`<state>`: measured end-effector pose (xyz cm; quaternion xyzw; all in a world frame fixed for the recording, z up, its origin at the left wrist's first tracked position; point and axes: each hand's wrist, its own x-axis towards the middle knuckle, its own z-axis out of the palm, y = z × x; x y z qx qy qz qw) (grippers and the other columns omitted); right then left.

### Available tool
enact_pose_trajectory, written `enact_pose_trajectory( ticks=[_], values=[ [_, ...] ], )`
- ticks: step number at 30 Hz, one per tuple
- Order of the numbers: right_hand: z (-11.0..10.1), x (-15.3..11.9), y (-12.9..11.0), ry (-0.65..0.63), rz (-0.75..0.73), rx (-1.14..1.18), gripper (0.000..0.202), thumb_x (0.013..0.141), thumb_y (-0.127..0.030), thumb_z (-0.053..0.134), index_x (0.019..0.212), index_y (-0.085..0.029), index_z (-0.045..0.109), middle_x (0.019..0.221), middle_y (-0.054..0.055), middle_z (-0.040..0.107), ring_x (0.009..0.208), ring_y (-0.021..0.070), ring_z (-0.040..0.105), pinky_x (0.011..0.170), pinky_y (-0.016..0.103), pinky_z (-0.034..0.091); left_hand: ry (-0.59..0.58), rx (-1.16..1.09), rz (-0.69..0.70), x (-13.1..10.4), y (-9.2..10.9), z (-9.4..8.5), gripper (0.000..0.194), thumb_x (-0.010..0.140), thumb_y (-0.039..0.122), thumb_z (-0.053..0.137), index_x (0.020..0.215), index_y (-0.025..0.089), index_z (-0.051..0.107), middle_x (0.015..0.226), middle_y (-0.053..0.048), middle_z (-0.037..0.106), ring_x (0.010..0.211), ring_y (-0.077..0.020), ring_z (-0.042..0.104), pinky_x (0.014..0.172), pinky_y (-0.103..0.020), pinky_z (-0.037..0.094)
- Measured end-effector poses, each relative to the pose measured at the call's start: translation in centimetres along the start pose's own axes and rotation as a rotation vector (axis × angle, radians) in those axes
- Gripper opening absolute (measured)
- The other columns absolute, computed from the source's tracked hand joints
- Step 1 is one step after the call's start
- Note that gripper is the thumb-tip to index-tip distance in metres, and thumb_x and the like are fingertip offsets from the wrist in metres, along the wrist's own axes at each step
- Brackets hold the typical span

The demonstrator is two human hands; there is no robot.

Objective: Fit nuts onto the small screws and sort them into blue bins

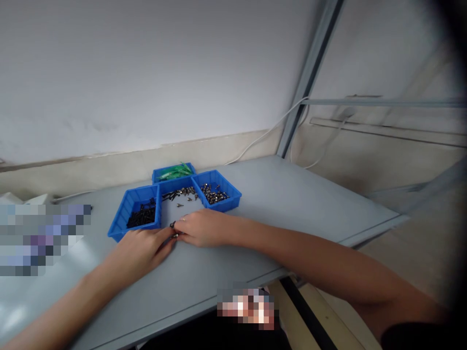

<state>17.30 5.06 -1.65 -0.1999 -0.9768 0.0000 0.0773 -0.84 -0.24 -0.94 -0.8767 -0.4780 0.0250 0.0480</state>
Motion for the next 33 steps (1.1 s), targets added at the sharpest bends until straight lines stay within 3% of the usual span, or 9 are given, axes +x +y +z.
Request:
enact_pose_trajectory(
  ticks=[19, 33],
  values=[
    [0.1, 0.1, -0.1, -0.008, 0.021, 0.002, 0.02, 0.09, -0.024, 0.038, 0.094, -0.013, 0.054, 0.088, 0.007, 0.063, 0.075, 0.0161, 0.058, 0.057, 0.027, 0.038, 0.011, 0.013, -0.015, -0.1, 0.0, 0.0, 0.031, 0.091, 0.035, 0.03, 0.091, 0.019, 0.057, 0.075, -0.004, 0.066, 0.068, -0.0202, 0.064, 0.056, -0.027, 0.042],
    [-1.1, -0.1, -0.5, -0.063, 0.097, 0.089, 0.022, 0.09, -0.025, 0.037, 0.092, -0.013, 0.056, 0.084, 0.008, 0.065, 0.073, 0.0171, 0.059, 0.059, 0.028, 0.038, 0.027, -0.042, -0.047, -0.1, 0.0, -0.3, 0.029, 0.089, 0.033, 0.032, 0.095, 0.02, 0.058, 0.073, -0.003, 0.065, 0.065, -0.0181, 0.063, 0.055, -0.025, 0.043]
  ],
)
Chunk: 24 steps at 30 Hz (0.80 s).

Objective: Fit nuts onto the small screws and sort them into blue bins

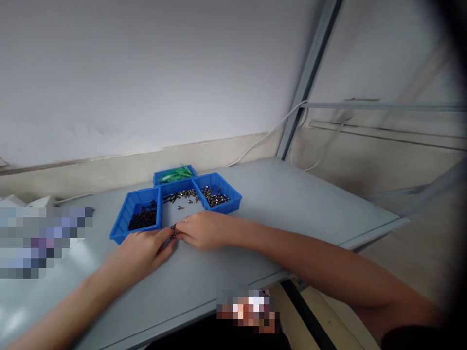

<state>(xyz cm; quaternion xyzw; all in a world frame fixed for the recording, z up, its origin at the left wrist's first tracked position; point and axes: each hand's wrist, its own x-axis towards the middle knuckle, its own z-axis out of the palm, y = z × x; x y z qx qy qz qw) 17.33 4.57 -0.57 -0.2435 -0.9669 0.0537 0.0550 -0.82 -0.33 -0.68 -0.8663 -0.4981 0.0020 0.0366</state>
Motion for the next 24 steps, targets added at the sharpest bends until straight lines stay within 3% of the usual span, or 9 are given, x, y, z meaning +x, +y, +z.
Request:
enact_pose_trajectory(
  ticks=[10, 15, 24],
  values=[
    [-0.7, -0.1, 0.3, -0.014, -0.008, 0.132, 0.024, 0.088, -0.024, 0.034, 0.083, -0.015, 0.056, 0.074, 0.005, 0.062, 0.063, 0.0147, 0.054, 0.056, 0.027, 0.035, 0.11, -0.047, 0.017, -0.2, -0.1, 0.0, 0.028, 0.088, 0.033, 0.034, 0.091, 0.019, 0.059, 0.064, -0.001, 0.063, 0.055, -0.0136, 0.059, 0.05, -0.022, 0.04],
    [-1.4, -0.1, 0.2, -0.039, 0.017, 0.145, 0.024, 0.087, -0.021, 0.035, 0.079, -0.014, 0.056, 0.071, 0.004, 0.06, 0.059, 0.0124, 0.049, 0.054, 0.026, 0.033, 0.096, -0.021, 0.006, -0.2, -0.1, 0.1, 0.028, 0.088, 0.033, 0.034, 0.092, 0.02, 0.059, 0.064, -0.001, 0.063, 0.053, -0.0146, 0.059, 0.048, -0.023, 0.038],
    [-0.7, -0.2, 0.4, 0.016, -0.009, 0.141, 0.021, 0.087, -0.022, 0.036, 0.083, -0.015, 0.056, 0.072, 0.004, 0.059, 0.061, 0.0126, 0.049, 0.055, 0.025, 0.032, 0.081, -0.003, 0.027, -0.3, -0.4, 0.4, 0.03, 0.09, 0.033, 0.032, 0.1, 0.02, 0.058, 0.075, -0.003, 0.067, 0.065, -0.0186, 0.065, 0.053, -0.026, 0.044]
  ],
)
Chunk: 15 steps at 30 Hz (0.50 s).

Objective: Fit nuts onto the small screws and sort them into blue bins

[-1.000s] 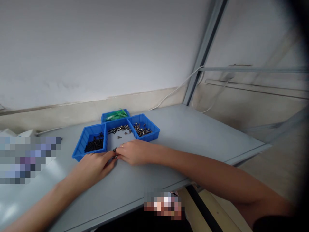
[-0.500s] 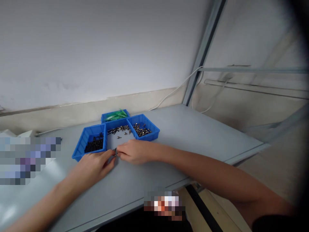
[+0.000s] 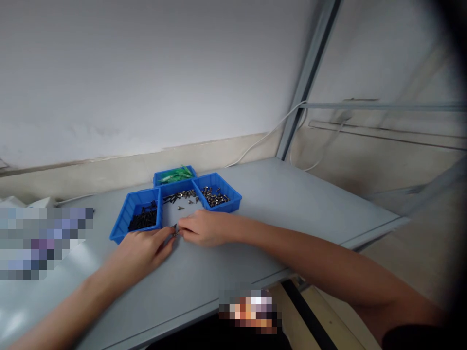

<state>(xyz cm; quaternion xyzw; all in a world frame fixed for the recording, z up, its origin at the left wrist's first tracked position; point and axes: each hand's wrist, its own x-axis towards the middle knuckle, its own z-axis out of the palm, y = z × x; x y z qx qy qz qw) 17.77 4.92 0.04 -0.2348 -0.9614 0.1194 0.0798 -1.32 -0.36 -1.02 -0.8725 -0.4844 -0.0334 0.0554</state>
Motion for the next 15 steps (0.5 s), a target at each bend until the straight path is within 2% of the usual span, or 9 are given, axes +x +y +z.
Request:
enact_pose_trajectory(
  ticks=[5, 15],
  values=[
    [0.05, 0.0, 0.06, 0.006, -0.017, -0.039, 0.02, 0.088, -0.023, 0.037, 0.086, -0.015, 0.056, 0.073, 0.004, 0.06, 0.064, 0.013, 0.051, 0.056, 0.025, 0.034, -0.002, -0.048, 0.0, 0.06, -0.16, 0.15, 0.034, 0.091, 0.031, 0.029, 0.106, 0.018, 0.056, 0.083, -0.006, 0.069, 0.073, -0.0202, 0.066, 0.06, -0.028, 0.047],
    [0.01, 0.14, 0.11, 0.045, -0.033, -0.083, 0.02, 0.09, -0.023, 0.038, 0.087, -0.014, 0.055, 0.072, 0.004, 0.059, 0.065, 0.0137, 0.051, 0.058, 0.025, 0.034, 0.024, -0.189, -0.043, 0.37, -0.29, 0.81, 0.034, 0.091, 0.034, 0.028, 0.105, 0.02, 0.056, 0.082, -0.004, 0.069, 0.071, -0.0191, 0.065, 0.061, -0.028, 0.047]
  ],
)
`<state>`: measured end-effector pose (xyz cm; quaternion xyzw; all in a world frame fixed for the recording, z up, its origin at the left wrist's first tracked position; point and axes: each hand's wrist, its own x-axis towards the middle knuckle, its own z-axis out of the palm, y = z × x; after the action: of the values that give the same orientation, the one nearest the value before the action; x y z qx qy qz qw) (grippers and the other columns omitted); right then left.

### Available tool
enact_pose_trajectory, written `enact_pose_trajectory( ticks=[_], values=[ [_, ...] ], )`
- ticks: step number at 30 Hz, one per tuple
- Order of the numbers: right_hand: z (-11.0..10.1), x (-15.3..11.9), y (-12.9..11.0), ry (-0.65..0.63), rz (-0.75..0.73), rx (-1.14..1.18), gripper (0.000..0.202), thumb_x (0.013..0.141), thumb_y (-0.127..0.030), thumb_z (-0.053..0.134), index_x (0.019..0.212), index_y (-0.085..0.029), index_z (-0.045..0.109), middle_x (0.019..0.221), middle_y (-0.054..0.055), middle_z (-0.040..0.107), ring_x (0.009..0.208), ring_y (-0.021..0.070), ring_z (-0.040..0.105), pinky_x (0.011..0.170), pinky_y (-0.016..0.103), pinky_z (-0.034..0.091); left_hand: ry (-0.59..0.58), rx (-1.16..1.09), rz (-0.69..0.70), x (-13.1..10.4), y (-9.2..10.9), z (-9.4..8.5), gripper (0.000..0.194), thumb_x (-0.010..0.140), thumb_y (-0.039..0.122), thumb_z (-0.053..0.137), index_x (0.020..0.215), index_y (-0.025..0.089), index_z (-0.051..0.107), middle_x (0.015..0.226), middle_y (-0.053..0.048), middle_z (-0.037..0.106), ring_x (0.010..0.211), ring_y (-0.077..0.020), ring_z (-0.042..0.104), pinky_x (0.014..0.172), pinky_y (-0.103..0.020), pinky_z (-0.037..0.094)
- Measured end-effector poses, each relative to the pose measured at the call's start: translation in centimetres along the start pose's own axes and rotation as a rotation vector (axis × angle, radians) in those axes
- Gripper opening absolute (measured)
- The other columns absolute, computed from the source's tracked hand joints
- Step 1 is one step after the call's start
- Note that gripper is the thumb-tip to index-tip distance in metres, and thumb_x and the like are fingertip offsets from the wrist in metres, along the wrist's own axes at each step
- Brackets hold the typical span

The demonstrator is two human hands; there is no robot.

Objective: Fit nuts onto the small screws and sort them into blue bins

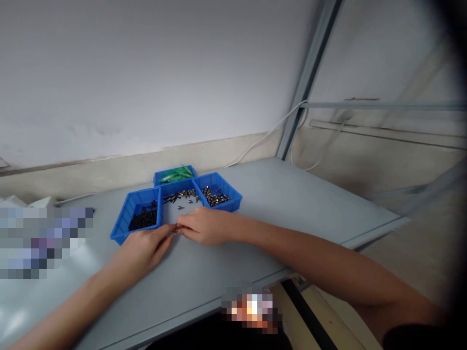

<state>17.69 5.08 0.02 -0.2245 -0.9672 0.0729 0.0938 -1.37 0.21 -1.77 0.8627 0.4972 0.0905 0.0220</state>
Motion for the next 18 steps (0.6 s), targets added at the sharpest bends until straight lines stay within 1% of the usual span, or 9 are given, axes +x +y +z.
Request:
enact_pose_trajectory(
  ticks=[3, 8, 11, 13, 17, 18],
  values=[
    [0.08, 0.02, 0.09, 0.011, -0.002, 0.013, 0.021, 0.09, -0.024, 0.038, 0.086, -0.014, 0.055, 0.07, 0.004, 0.059, 0.064, 0.0133, 0.05, 0.057, 0.025, 0.033, -0.019, -0.047, -0.019, 0.02, 0.02, 0.07, 0.034, 0.091, 0.035, 0.028, 0.104, 0.02, 0.056, 0.082, -0.005, 0.068, 0.072, -0.0195, 0.065, 0.062, -0.029, 0.046],
    [-0.15, 0.1, 0.19, 0.023, -0.002, 0.092, 0.022, 0.09, -0.026, 0.039, 0.082, -0.015, 0.055, 0.07, 0.003, 0.058, 0.063, 0.0119, 0.049, 0.057, 0.024, 0.033, -0.02, -0.139, -0.016, -0.01, 0.23, -0.11, 0.033, 0.09, 0.034, 0.029, 0.099, 0.019, 0.057, 0.078, -0.004, 0.067, 0.067, -0.017, 0.063, 0.059, -0.027, 0.044],
    [-0.46, 0.1, 0.26, 0.014, 0.009, 0.156, 0.024, 0.09, -0.029, 0.04, 0.079, -0.015, 0.055, 0.068, 0.001, 0.058, 0.06, 0.011, 0.049, 0.057, 0.023, 0.034, -0.01, -0.189, -0.02, 0.05, 0.3, -0.18, 0.032, 0.09, 0.033, 0.03, 0.101, 0.019, 0.056, 0.081, -0.004, 0.067, 0.068, -0.0165, 0.062, 0.06, -0.027, 0.043],
    [-0.61, 0.08, 0.33, 0.006, 0.011, 0.204, 0.021, 0.088, -0.03, 0.044, 0.078, -0.015, 0.055, 0.068, 0.001, 0.059, 0.06, 0.0107, 0.05, 0.058, 0.023, 0.035, -0.02, -0.21, -0.02, 0.06, 0.34, -0.2, 0.031, 0.09, 0.032, 0.03, 0.102, 0.019, 0.056, 0.082, -0.004, 0.067, 0.07, -0.0167, 0.062, 0.061, -0.027, 0.043],
    [-0.79, 0.0, 0.49, -0.027, 0.025, 0.296, 0.005, 0.08, -0.018, 0.053, 0.08, -0.015, 0.056, 0.07, 0.0, 0.061, 0.064, 0.0099, 0.053, 0.062, 0.022, 0.037, -0.017, -0.221, -0.019, 0.02, 0.39, -0.24, 0.03, 0.09, 0.031, 0.03, 0.104, 0.019, 0.055, 0.082, -0.004, 0.067, 0.07, -0.0167, 0.062, 0.062, -0.027, 0.043],
    [-0.83, -0.02, 0.52, -0.033, 0.031, 0.314, 0.003, 0.079, -0.016, 0.053, 0.081, -0.015, 0.056, 0.071, 0.0, 0.062, 0.065, 0.0097, 0.054, 0.063, 0.021, 0.038, -0.012, -0.226, -0.014, 0.01, 0.39, -0.24, 0.03, 0.09, 0.031, 0.03, 0.104, 0.02, 0.055, 0.082, -0.003, 0.066, 0.07, -0.0165, 0.062, 0.062, -0.027, 0.043]
  ],
)
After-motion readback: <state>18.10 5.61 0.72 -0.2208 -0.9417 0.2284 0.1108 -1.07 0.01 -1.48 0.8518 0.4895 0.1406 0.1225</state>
